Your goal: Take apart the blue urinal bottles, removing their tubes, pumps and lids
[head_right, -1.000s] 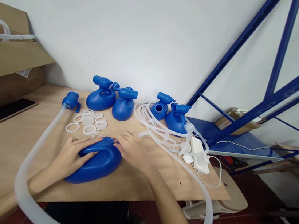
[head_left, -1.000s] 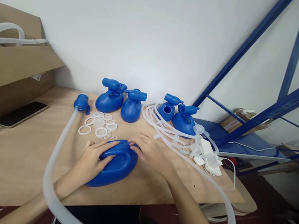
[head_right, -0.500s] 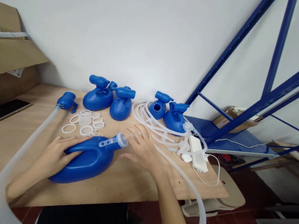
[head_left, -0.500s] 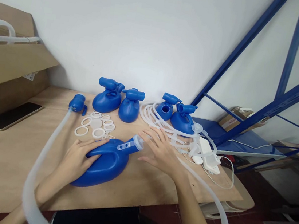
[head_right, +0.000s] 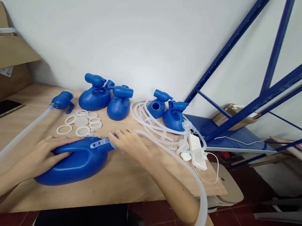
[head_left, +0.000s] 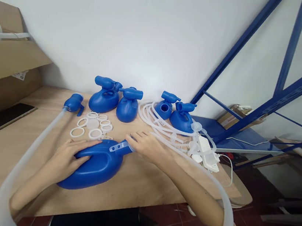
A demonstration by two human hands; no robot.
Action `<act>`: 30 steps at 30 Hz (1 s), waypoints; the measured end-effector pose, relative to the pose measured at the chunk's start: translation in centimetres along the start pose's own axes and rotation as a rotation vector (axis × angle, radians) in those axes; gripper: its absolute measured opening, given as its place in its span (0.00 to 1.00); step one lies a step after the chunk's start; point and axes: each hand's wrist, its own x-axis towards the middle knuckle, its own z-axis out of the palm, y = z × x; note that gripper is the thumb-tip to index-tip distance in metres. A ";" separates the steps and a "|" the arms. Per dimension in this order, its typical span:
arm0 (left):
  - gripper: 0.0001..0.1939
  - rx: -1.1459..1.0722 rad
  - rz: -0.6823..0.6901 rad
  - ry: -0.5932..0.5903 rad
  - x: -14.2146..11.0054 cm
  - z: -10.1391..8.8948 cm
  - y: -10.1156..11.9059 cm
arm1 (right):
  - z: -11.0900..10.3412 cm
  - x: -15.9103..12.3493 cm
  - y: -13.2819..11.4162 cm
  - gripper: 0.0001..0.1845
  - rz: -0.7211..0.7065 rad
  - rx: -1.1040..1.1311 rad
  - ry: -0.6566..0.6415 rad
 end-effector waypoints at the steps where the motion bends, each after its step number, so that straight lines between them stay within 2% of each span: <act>1: 0.24 -0.004 -0.002 -0.001 0.0 0.0 0.0 | 0.0 0.1 0.0 0.22 -0.003 0.006 -0.013; 4: 0.23 -0.022 0.000 -0.007 0.0 0.1 -0.3 | 0.0 0.1 -0.1 0.27 0.014 0.019 -0.021; 15: 0.24 0.028 0.009 0.003 -0.4 0.9 -1.3 | 0.5 0.4 0.1 0.34 0.026 0.065 -0.023; 25: 0.24 0.043 0.015 0.014 -0.5 1.1 -1.4 | 1.0 0.4 0.4 0.31 -0.005 0.038 0.029; 30: 0.25 0.047 0.028 0.013 -0.5 1.0 -1.5 | 0.9 0.4 0.7 0.33 -0.020 0.087 0.025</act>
